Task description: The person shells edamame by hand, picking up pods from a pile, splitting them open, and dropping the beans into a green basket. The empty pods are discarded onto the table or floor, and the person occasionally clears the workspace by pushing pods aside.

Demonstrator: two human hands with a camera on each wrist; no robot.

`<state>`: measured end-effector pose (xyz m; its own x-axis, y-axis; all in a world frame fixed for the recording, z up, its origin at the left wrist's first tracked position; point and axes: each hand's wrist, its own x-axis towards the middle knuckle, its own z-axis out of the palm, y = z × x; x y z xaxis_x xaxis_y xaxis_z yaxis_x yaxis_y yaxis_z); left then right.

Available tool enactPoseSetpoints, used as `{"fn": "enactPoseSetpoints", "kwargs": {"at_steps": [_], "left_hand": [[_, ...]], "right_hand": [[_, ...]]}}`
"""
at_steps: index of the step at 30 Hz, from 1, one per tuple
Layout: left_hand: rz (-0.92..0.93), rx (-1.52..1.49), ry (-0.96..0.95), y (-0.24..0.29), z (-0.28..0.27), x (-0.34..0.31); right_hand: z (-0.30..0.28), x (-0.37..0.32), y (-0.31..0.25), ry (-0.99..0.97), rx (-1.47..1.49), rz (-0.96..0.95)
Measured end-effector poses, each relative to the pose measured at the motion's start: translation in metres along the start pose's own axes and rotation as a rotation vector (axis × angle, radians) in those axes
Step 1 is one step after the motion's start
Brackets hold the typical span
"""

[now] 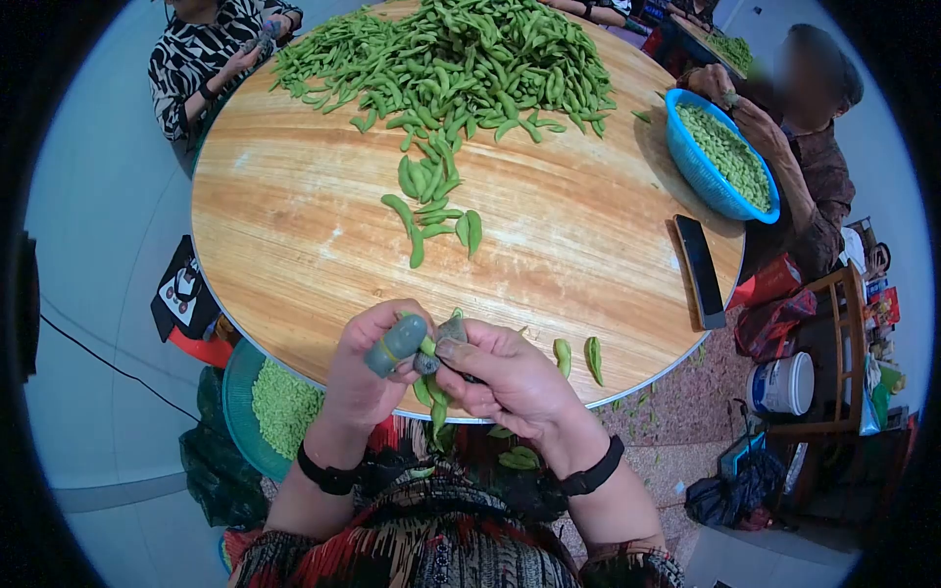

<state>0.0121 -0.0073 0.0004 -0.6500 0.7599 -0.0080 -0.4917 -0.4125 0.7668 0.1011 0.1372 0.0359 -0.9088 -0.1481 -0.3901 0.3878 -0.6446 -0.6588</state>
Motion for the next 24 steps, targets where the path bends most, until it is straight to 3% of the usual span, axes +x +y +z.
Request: {"fn": "enactPoseSetpoints", "kwargs": {"at_steps": [2, 4, 6, 8, 9, 11, 13, 14, 15, 17, 19, 20, 24], "left_hand": [[0.002, 0.098, 0.077, -0.003, 0.005, 0.002], [0.174, 0.564, 0.19, -0.008, 0.007, 0.006], [0.158, 0.53, 0.201, -0.007, 0.008, 0.004], [0.144, 0.496, 0.218, -0.005, 0.007, 0.003], [0.182, 0.585, 0.185, -0.003, 0.005, 0.003], [0.22, 0.671, 0.153, 0.001, 0.001, 0.0], [-0.045, 0.36, 0.08, 0.008, -0.003, -0.002], [-0.045, 0.358, 0.081, 0.008, -0.005, -0.003], [-0.049, 0.214, 0.033, 0.007, -0.007, -0.003], [-0.049, 0.068, -0.02, 0.007, -0.006, -0.002], [0.148, 0.596, 0.089, 0.006, 0.001, -0.001], [0.147, 0.593, 0.084, 0.005, 0.003, -0.002], [0.311, 0.89, 0.056, 0.012, 0.006, -0.004]], "right_hand": [[-0.002, 0.004, 0.007, 0.044, -0.095, -0.049], [-0.005, 0.011, 0.017, 0.326, -0.986, -0.604], [-0.007, 0.009, 0.015, 0.326, -0.954, -0.566], [-0.002, 0.005, 0.004, 0.247, -0.334, -0.153], [-0.001, 0.004, 0.002, 0.247, -0.335, -0.151], [-0.001, 0.003, -0.001, 0.143, -0.002, -0.049], [-0.001, 0.002, -0.001, 0.115, 0.02, -0.023], [-0.002, 0.001, -0.001, 0.085, 0.045, 0.004], [-0.004, 0.0, -0.001, 0.086, 0.044, 0.005], [-0.01, 0.001, -0.004, 0.166, -0.606, -0.173], [-0.001, 0.003, -0.015, 0.254, -0.675, -0.251], [0.004, 0.004, -0.019, 0.342, -0.742, -0.334], [0.011, 0.01, -0.017, 0.331, -0.748, -0.287]]}}
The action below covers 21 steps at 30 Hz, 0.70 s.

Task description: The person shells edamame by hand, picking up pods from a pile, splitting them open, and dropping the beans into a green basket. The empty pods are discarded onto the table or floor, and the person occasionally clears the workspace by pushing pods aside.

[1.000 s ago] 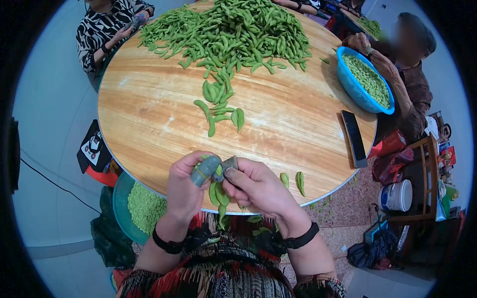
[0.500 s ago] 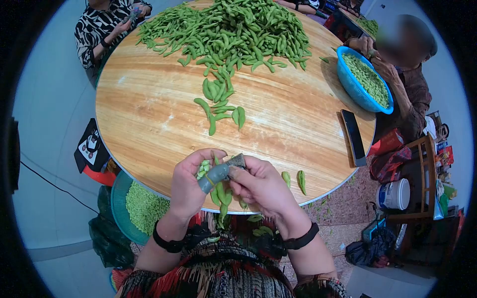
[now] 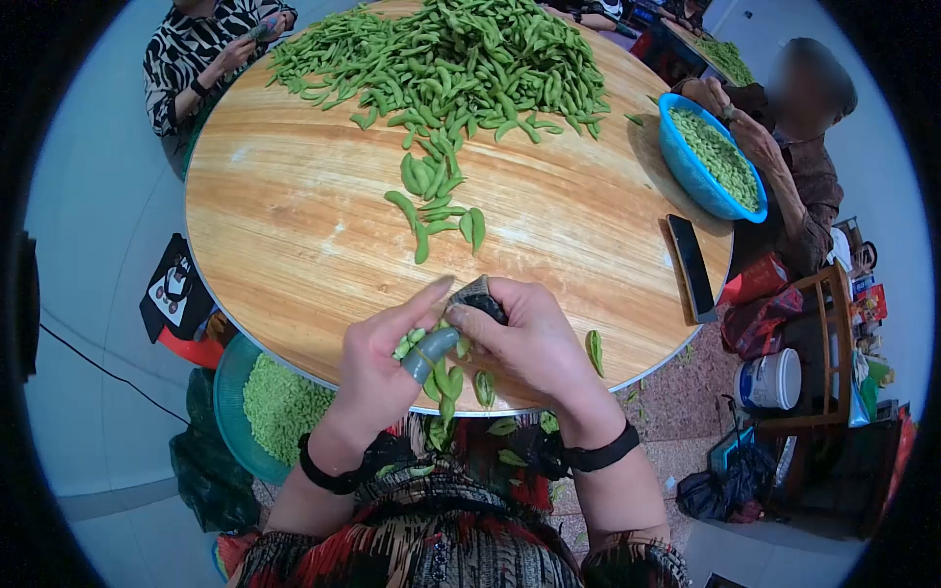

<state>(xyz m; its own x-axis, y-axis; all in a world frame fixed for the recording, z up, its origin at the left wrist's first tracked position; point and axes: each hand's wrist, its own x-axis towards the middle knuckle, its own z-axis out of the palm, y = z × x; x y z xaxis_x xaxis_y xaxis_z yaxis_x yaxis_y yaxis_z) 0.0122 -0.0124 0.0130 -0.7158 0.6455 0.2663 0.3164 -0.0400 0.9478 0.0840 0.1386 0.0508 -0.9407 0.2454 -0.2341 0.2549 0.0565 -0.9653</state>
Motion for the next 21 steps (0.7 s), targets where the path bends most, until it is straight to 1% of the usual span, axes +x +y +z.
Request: {"fn": "enactPoseSetpoints", "kwargs": {"at_steps": [1, 2, 3, 4, 5, 6, 7, 8, 10, 11, 13, 14, 15, 16, 17, 19, 20, 21], "left_hand": [[0.104, 0.149, -0.022, 0.0, -0.003, 0.0], [0.103, 0.148, -0.021, -0.003, -0.004, -0.001], [0.251, 0.186, 0.017, -0.007, -0.005, -0.002], [0.4, 0.222, 0.055, -0.009, -0.005, -0.002], [0.401, 0.221, 0.057, -0.008, -0.006, -0.002], [0.38, 0.24, 0.109, -0.004, -0.007, -0.001], [0.358, 0.259, 0.16, -0.002, -0.008, -0.002], [0.359, 0.259, 0.16, -0.002, -0.007, -0.002], [0.253, 0.176, 0.2, -0.001, -0.008, -0.003], [0.256, 0.173, 0.199, -0.003, -0.01, -0.005], [-0.127, -0.61, 0.364, -0.012, -0.021, -0.011], [0.035, -0.222, 0.49, -0.023, -0.035, -0.016], [0.193, 0.171, 0.6, -0.034, -0.055, -0.022], [0.116, -0.163, 0.712, -0.032, -0.075, -0.032], [0.034, -0.498, 0.809, -0.03, -0.095, -0.044], [0.017, -0.388, 0.949, -0.045, -0.13, -0.073], [0.021, -0.383, 0.945, -0.062, -0.149, -0.089], [-0.101, -0.15, 0.905, -0.087, -0.165, -0.106]], "right_hand": [[0.002, 0.0, -0.001, -0.001, -0.002, 0.0], [0.005, -0.001, -0.001, -0.02, 0.17, 0.07], [0.007, -0.003, 0.0, -0.037, 0.342, 0.14], [0.01, -0.003, 0.003, -0.036, 0.34, 0.14], [0.012, -0.001, 0.009, -0.063, 0.578, 0.191], [0.015, 0.0, 0.013, -0.09, 0.816, 0.241], [0.02, 0.001, 0.012, -0.1, 0.863, 0.213], [0.021, 0.001, 0.011, -0.099, 0.863, 0.212], [0.023, 0.003, 0.006, -0.093, 0.844, 0.192], [0.022, 0.002, 0.005, -0.091, 0.842, 0.189], [0.014, 0.001, 0.001, -0.321, 0.173, -0.004], [0.003, 0.005, -0.012, -0.657, -0.239, -0.223], [0.005, 0.006, -0.021, -0.593, -0.475, -0.238], [0.009, 0.009, -0.026, -0.523, -0.706, -0.251], [0.013, 0.018, -0.027, -0.521, -0.702, -0.25], [0.02, 0.043, -0.026, 0.068, -0.956, -0.324], [0.022, 0.054, -0.023, 0.072, -0.949, -0.327], [0.024, 0.065, -0.018, 0.133, -1.064, -0.354]]}}
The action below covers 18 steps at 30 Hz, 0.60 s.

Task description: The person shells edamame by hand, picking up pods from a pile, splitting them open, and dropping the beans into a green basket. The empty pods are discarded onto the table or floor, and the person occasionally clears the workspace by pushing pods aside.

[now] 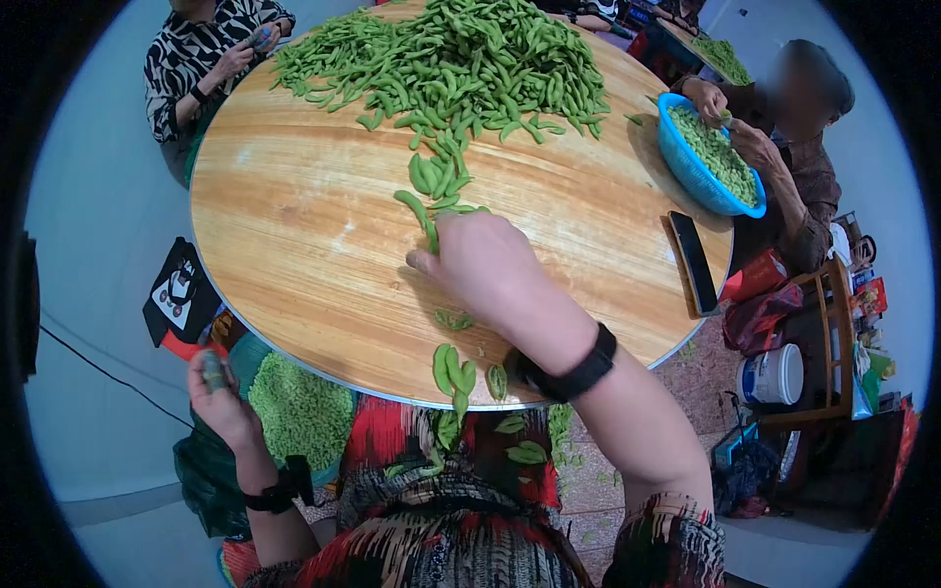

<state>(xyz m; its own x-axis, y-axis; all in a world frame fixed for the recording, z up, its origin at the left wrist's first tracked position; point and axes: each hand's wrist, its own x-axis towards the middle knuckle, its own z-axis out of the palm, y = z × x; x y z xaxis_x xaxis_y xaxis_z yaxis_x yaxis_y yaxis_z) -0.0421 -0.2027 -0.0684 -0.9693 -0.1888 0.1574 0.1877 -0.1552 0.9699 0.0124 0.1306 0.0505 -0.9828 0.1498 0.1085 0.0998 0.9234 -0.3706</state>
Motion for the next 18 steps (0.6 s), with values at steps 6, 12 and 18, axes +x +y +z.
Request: {"fn": "enactPoseSetpoints", "kwargs": {"at_steps": [6, 12, 18], "left_hand": [[0.443, 1.286, -0.259, -0.002, -0.039, -0.014], [-0.251, -0.12, -0.624, 0.072, 0.09, -0.047], [-0.779, -0.664, -0.874, 0.064, 0.171, -0.061]], "right_hand": [[0.021, 0.01, 0.02, 0.065, -0.142, -0.03], [-0.01, -0.027, 0.018, -0.402, 1.041, 0.283], [-0.008, -0.071, 0.001, -0.679, 1.628, 0.392]]}}
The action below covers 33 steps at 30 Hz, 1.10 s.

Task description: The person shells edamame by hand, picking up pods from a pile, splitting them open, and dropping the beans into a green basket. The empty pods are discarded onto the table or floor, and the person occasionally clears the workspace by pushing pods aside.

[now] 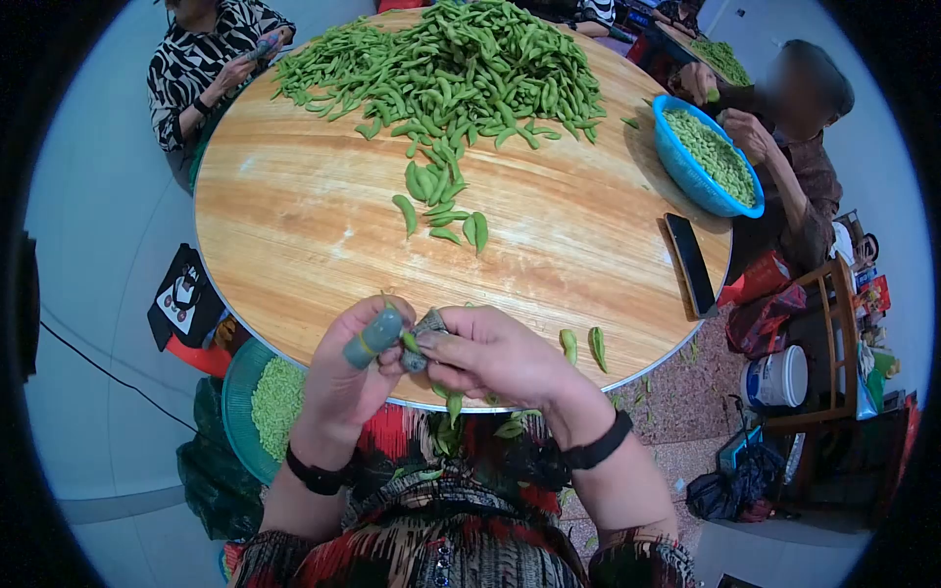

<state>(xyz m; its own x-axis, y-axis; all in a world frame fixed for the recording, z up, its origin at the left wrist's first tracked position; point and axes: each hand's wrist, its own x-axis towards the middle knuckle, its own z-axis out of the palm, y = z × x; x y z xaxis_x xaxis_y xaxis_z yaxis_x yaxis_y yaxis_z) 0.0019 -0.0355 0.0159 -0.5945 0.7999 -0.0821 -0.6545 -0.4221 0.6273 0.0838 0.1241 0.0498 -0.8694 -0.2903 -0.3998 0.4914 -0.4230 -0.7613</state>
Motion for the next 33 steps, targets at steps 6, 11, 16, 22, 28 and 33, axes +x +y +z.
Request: {"fn": "enactPoseSetpoints", "kwargs": {"at_steps": [6, 11, 16, 22, 28, 33], "left_hand": [[0.224, 0.266, 0.207, -0.012, 0.009, 0.009], [0.258, 0.399, 0.191, -0.019, 0.007, 0.011], [0.106, 0.122, -0.138, -0.014, -0.004, 0.014], [0.237, 0.62, 0.105, -0.015, 0.011, 0.017], [0.098, 0.508, -0.028, -0.006, -0.011, 0.017], [0.302, 0.977, 0.037, -0.014, -0.007, 0.02]], "right_hand": [[0.002, -0.011, 0.005, 0.124, -0.264, -0.196], [-0.001, -0.008, 0.01, 0.18, -0.303, -0.242], [-0.005, -0.007, 0.013, 0.106, 0.099, -0.1], [-0.017, 0.005, 0.023, 0.39, -0.499, -0.415], [-0.025, -0.002, 0.011, 0.2, 0.065, -0.106], [-0.023, -0.004, -0.011, 0.619, -0.999, -0.396]]}}
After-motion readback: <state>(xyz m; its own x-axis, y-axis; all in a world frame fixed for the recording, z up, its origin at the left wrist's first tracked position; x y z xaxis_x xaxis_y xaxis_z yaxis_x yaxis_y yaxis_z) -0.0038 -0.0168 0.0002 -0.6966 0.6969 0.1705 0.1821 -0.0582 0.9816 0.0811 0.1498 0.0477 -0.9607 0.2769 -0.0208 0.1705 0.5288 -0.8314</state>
